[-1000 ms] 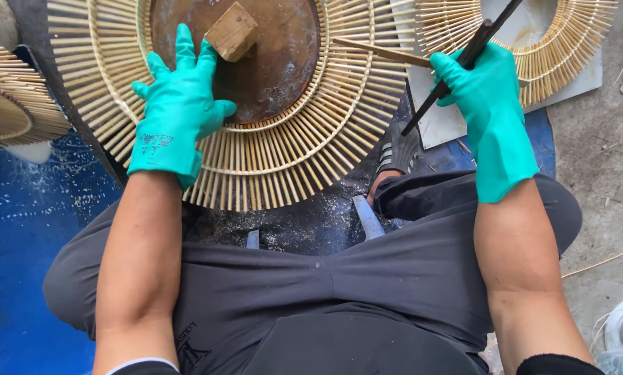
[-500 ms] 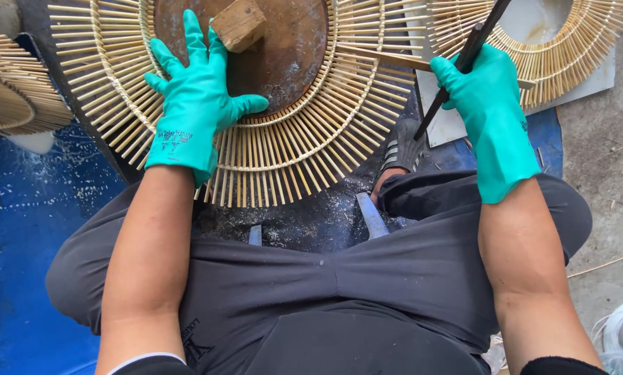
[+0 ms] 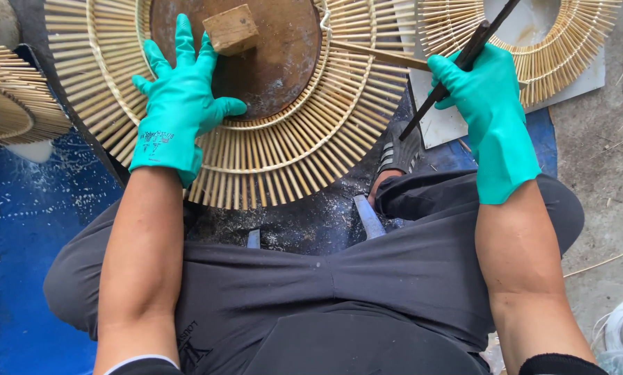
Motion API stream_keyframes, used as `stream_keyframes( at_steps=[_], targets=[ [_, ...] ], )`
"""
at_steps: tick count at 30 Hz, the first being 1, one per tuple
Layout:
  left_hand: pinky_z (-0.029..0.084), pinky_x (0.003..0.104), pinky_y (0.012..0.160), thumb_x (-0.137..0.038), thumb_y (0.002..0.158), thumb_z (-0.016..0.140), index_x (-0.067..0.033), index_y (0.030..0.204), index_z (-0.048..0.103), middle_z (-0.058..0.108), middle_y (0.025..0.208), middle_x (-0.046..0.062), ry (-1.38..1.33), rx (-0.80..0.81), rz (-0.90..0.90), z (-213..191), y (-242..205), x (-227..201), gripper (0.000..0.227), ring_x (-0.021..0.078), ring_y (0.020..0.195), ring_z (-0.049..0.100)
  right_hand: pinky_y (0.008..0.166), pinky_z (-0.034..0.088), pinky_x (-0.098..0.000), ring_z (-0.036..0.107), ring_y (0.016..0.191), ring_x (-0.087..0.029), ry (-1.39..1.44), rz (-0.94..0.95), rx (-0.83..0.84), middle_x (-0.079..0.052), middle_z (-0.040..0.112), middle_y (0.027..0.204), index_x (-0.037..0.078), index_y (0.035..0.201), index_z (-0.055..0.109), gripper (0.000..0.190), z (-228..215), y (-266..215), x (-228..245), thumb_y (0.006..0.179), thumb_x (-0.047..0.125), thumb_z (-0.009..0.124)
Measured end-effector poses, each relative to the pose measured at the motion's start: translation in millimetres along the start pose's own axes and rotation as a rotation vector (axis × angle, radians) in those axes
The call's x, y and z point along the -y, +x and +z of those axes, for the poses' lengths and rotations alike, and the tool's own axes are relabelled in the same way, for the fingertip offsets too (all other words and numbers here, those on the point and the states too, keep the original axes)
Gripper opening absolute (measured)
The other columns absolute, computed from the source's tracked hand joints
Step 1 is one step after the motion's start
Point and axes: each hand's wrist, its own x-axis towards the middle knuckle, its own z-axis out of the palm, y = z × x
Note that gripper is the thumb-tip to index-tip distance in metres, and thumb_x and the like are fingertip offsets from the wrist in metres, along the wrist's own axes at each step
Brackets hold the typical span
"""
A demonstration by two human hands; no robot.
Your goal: Finishing and cleaning wooden circular slats using a file.
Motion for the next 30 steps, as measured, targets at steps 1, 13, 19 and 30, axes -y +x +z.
stream_keyframes(
  at_steps=[1,13,19,30],
  targets=[
    [0.011,0.087,0.11,-0.059,0.068,0.085,-0.0251,0.17,0.021,-0.007,0.176,0.006,-0.002,0.001,-0.003,-2.9,-3.8,-5.5,0.125,0.0577,0.154,-0.007,0.059,0.062,-0.0302,0.074,0.076,-0.017,-0.002,0.0,0.004,-0.008,0.072,0.086,-0.002,0.104,0.07,0.025,0.6,1.8,-3.2,0.102,0.022,0.078],
    [0.01,0.089,0.107,-0.073,0.067,0.082,-0.0176,0.168,0.02,-0.008,0.173,0.01,0.0,-0.069,-0.019,9.5,-5.8,-11.9,0.131,0.0651,0.148,-0.005,0.056,0.059,-0.0305,0.072,0.071,-0.016,-0.069,-0.013,0.009,-0.009,0.071,0.086,-0.004,0.104,0.068,0.026,-10.5,-11.7,9.6,0.102,0.02,0.079],
    [0.007,0.093,0.103,-0.073,0.072,0.081,-0.0178,0.171,0.015,-0.002,0.173,0.013,-0.057,-0.059,-0.026,13.9,-9.8,-14.5,0.131,0.0671,0.148,-0.008,0.077,0.068,-0.0334,0.077,0.091,-0.019,0.388,-0.45,0.015,-0.012,0.072,0.104,0.003,0.112,0.065,0.015,18.0,-70.1,71.8,0.11,0.017,0.07],
    [0.001,0.095,0.102,-0.071,0.076,0.082,-0.0217,0.174,0.019,-0.003,0.178,0.007,-0.053,-0.16,0.076,21.2,-3.9,0.8,0.126,0.0646,0.151,-0.009,0.083,0.061,-0.0265,0.072,0.087,-0.014,0.295,-0.434,0.053,-0.005,0.074,0.099,0.002,0.103,0.072,0.012,42.9,-89.4,84.6,0.105,0.011,0.064]
  ],
)
